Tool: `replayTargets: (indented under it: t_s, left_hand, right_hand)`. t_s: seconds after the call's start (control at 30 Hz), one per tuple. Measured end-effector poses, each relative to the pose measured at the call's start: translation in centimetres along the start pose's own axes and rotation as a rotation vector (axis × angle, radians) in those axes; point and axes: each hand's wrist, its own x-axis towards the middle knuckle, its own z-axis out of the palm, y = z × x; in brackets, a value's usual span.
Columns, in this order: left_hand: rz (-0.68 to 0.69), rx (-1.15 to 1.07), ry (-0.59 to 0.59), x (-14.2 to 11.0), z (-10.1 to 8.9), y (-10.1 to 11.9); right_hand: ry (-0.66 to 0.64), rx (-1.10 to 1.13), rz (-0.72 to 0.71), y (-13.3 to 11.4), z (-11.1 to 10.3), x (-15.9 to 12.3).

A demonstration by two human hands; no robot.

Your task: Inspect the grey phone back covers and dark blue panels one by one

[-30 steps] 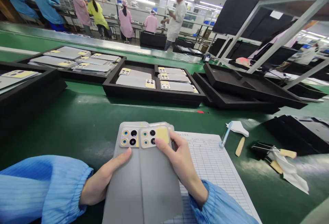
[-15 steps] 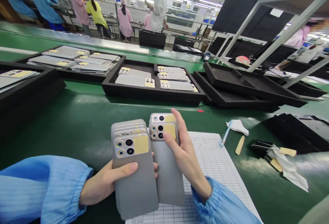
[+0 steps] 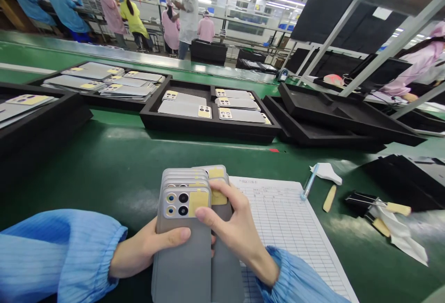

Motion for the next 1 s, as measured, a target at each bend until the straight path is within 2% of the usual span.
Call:
replayTargets:
  t_s: [0.2, 0.37, 0.6, 1.0]
  left_hand:
    - [-0.025, -0.023, 0.025, -0.05, 0.09, 0.16]
    - [-0.039, -0.247, 0.041, 0.09, 0.0, 0.08]
    - [-0.022, -0.287, 0.137, 0.16, 0.04, 0.04]
    - [0.016, -0.153, 0.168, 0.2, 0.26, 0.22]
  right_hand:
    - [-0.007, 0.025, 0.093, -0.8, 0.54, 0.19]
    - [-0.001, 0.093, 0.217, -0.68, 0.57, -0.01]
    - [0.05, -0.133, 0.009, -0.33, 0.26, 0.14]
    - [0.04, -0.105, 0.004, -0.14, 0.57, 0.04]
